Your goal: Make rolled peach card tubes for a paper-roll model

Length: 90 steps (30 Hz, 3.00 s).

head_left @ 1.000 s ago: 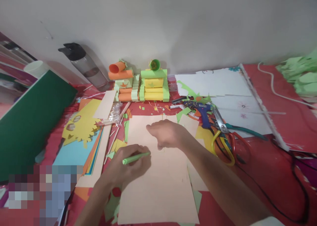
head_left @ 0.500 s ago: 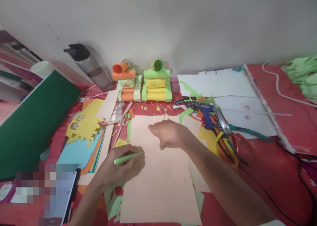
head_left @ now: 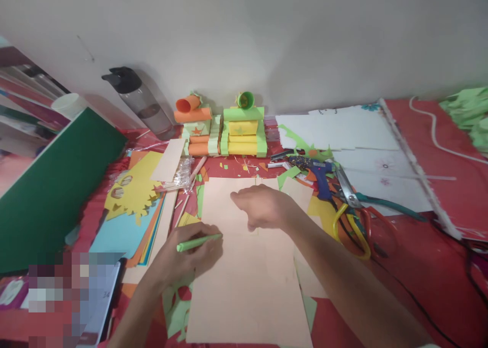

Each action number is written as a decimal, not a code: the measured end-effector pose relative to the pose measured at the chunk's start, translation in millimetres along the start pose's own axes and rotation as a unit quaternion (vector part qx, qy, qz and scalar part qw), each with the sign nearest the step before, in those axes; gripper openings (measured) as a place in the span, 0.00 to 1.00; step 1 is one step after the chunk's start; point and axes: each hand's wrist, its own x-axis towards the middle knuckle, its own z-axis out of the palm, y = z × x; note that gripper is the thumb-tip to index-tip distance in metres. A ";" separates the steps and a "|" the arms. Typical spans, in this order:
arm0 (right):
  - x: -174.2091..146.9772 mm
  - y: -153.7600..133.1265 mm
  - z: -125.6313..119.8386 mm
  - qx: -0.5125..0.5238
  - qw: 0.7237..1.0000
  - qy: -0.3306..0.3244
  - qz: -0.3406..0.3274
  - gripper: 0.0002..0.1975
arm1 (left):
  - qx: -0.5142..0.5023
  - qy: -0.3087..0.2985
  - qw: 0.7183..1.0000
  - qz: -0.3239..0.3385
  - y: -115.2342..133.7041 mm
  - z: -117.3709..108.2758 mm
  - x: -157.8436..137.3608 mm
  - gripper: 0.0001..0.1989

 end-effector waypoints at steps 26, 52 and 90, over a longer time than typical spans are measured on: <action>4.1 3.6 6.5 0.000 1.000 0.015 -0.011 0.21 | 0.014 0.008 1.000 -0.010 -7.4 -8.0 -2.4 0.11; 2.8 3.0 7.3 0.000 1.000 0.023 -0.009 0.19 | 0.075 0.034 0.996 -0.035 -5.6 -16.9 -8.9 0.11; 1.7 0.2 4.5 -0.015 1.000 0.020 -0.011 0.20 | -0.018 0.001 1.000 0.003 12.8 11.0 2.5 0.08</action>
